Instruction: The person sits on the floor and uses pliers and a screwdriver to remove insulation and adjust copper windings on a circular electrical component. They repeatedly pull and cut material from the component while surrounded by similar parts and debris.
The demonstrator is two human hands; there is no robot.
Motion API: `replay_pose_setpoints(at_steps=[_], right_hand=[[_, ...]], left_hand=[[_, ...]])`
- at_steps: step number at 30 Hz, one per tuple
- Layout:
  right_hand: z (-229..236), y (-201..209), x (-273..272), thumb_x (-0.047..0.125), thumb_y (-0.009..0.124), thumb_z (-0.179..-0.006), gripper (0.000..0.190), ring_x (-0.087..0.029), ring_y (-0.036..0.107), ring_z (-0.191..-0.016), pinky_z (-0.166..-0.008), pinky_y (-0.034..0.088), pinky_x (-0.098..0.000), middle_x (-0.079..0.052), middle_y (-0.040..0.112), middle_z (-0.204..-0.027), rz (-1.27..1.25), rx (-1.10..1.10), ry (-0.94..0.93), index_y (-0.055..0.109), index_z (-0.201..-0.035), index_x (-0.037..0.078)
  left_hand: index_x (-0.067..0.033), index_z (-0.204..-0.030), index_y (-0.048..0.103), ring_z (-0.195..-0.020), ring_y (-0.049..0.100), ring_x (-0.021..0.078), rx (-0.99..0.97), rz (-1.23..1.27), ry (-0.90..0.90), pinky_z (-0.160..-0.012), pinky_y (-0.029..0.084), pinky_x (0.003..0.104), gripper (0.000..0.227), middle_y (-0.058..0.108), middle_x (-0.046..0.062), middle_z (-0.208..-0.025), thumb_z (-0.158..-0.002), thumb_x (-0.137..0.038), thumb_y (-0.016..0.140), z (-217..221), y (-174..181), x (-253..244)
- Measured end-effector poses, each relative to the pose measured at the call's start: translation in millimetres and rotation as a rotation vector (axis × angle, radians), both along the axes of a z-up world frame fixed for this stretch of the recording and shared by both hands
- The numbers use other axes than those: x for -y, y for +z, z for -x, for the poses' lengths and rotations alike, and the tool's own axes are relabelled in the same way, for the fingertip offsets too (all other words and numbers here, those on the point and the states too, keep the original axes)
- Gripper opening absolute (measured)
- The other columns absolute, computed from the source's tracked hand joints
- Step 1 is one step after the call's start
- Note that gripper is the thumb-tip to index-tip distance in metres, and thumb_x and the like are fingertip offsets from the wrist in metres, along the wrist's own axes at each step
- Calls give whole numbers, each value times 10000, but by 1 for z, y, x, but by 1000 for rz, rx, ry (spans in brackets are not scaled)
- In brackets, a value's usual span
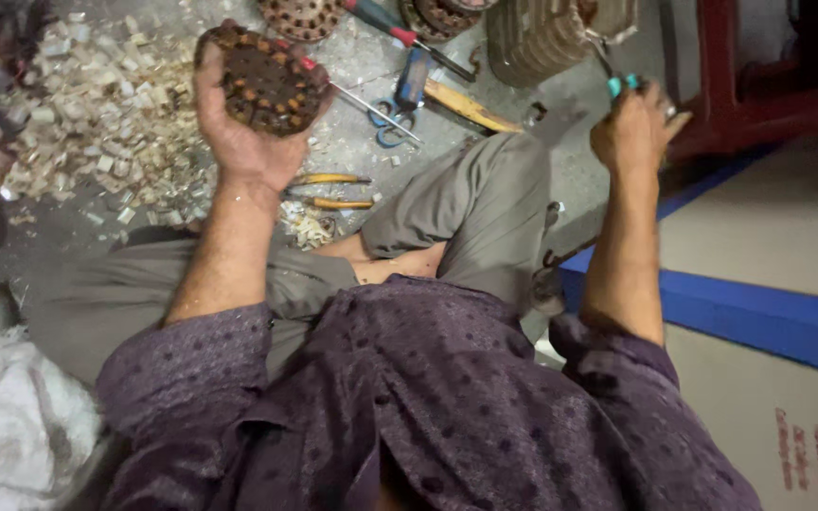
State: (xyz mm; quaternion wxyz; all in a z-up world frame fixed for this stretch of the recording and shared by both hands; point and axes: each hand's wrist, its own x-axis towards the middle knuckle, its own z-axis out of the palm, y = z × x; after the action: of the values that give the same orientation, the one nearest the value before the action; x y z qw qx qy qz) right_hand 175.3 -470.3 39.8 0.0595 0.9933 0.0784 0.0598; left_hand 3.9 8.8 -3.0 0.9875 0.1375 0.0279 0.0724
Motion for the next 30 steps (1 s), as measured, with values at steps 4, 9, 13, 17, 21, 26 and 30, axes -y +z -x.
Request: replay_pose_setpoints(at_steps=[4, 9, 13, 17, 21, 26, 30], right_hand=[[54, 9, -90, -40, 660, -890, 369, -464, 535, -1225, -1042, 455, -527, -253, 566, -1314, -361, -101, 540, 636, -1258, -47], [124, 33, -205, -10, 722, -853, 343, -405, 542, -1161, -967, 461, -510, -202, 593, -1354, -331, -34, 851, 686, -1194, -29], [139, 57, -245, 13, 683, -855, 335, -370, 543, -1190, -981, 451, -506, -162, 596, -1358, -277, 19, 971, 697, -1188, -22], [140, 67, -255, 36, 654, -905, 284, -365, 537, -1200, -975, 440, -487, -159, 600, -1369, -237, 44, 951, 695, -1178, -33], [140, 62, -254, 73, 650, -879, 296, -356, 540, -1192, -962, 440, -490, -150, 605, -1344, -156, 37, 933, 707, -1158, -5], [144, 44, -258, 137, 656, -933, 269, -362, 541, -1091, -882, 445, -499, -168, 619, -1242, -86, -108, 833, 719, -1152, -6], [166, 23, -268, 242, 619, -1034, 293, -375, 620, -985, -832, 500, -498, -176, 583, -1161, -517, -544, 518, 677, -1163, -15]], left_hand=[[-96, -1189, 646, -1078, 687, 324, -51, 68, 32, -1005, 571, 630, 506, 698, 96, -1098, -962, -544, 591, -4, -11, 2], [-97, -1289, 628, -1155, 650, 287, -91, 32, 28, -1028, 573, 605, 562, 675, 90, -1204, -917, -516, 588, -3, -15, 3], [-68, -1308, 617, -1156, 637, 295, -42, 27, 36, -1038, 567, 600, 572, 651, 101, -1216, -949, -513, 597, -1, -13, 3], [-64, -1291, 619, -1138, 637, 286, -16, 16, 41, -1031, 567, 590, 572, 653, 96, -1192, -944, -516, 582, -1, -9, 1], [-66, -1264, 624, -1106, 644, 274, -43, 18, 50, -1023, 573, 580, 547, 666, 82, -1150, -935, -501, 579, -2, -7, 3], [-51, -1215, 638, -1049, 665, 269, 12, -16, 67, -1006, 581, 526, 504, 677, 102, -1099, -944, -474, 597, -2, -8, 2], [-30, -1196, 642, -1017, 679, 273, -3, -40, 150, -955, 586, 483, 491, 682, 113, -1085, -956, -457, 614, -5, -10, 4]])
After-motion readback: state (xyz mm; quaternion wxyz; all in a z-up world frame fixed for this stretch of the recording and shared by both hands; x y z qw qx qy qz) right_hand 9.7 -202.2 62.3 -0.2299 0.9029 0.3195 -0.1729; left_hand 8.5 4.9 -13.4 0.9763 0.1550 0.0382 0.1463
